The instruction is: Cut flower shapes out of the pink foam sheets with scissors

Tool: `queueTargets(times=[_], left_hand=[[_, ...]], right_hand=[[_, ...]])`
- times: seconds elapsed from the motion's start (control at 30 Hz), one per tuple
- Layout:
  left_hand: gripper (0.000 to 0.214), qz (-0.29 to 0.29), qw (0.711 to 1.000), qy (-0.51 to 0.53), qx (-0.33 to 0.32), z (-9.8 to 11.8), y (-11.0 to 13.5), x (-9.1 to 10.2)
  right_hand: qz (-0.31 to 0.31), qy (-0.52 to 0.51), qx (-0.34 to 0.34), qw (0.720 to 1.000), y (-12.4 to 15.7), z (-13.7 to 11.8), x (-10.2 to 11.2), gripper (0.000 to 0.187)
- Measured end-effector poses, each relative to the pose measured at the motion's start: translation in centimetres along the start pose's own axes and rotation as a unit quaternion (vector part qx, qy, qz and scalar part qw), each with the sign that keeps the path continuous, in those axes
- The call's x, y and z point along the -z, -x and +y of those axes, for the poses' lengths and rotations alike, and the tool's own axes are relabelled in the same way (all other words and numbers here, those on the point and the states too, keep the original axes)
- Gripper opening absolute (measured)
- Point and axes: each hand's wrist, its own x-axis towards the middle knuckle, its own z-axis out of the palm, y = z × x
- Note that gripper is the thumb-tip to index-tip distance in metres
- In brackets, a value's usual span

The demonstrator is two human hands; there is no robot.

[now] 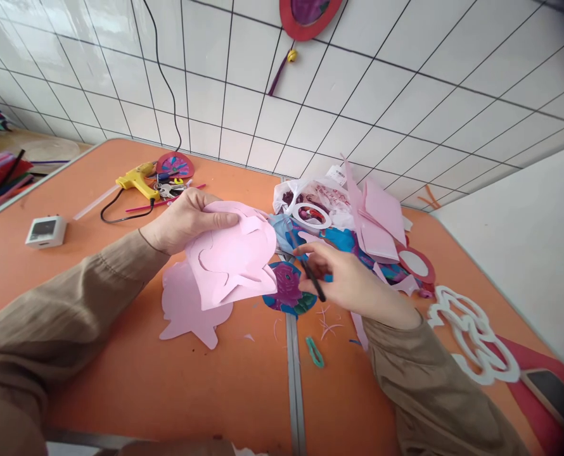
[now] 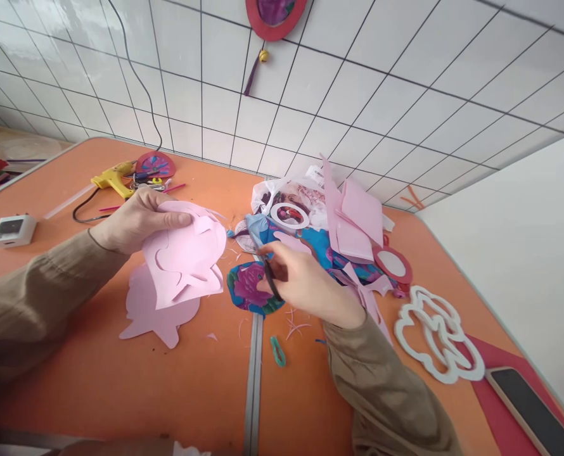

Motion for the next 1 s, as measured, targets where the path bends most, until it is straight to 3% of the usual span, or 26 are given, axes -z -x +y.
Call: queueTargets(times=[0.1,0.2,0.47,0.63,0.73,0.87,0.93,1.0], left_hand=[[0.022,0.017,1.0,0.019,-0.009,-0.2,0.0,-0.3],[0.027,0.052,0.998,0.039,-0.009,-0.3,0.1,-0.8],[0.027,0.042,0.996,0.075,0.012,-0.5,0.5,-1.9],[0.028,0.048,0.996,0.066,0.02,-0.9,0.5,-2.3],[0.028,0.036,0.997,0.062,0.024,-1.0,0.6,-2.5],[0.03,0.029,0.999,0.038,0.017,-1.0,0.9,-2.8],[0.032,0.022,0.999,0.022,0.013,-1.1,1.0,-3.0],[0.033,0.011,1.0,0.008,0.012,-1.1,1.2,-3.2]], right_hand=[[-0.038,0.132,0.0,0.991,-0.6,-0.1,-1.2,0.031],[0.01,0.271,0.004,0.963,-1.1,0.2,-2.6,0.019],[0.008,0.348,0.042,0.936,-1.6,0.8,-4.3,0.017],[-0.02,0.218,0.046,0.975,-1.8,0.9,-4.0,0.009],[-0.038,0.143,0.053,0.987,-1.9,1.2,-3.4,0.019],[0.042,0.008,0.036,0.998,-2.1,0.8,-3.0,0.024],[0.072,-0.149,0.042,0.985,-1.8,0.3,-3.2,0.034],[0.059,-0.315,0.064,0.945,-1.3,-0.4,-3.5,0.042]])
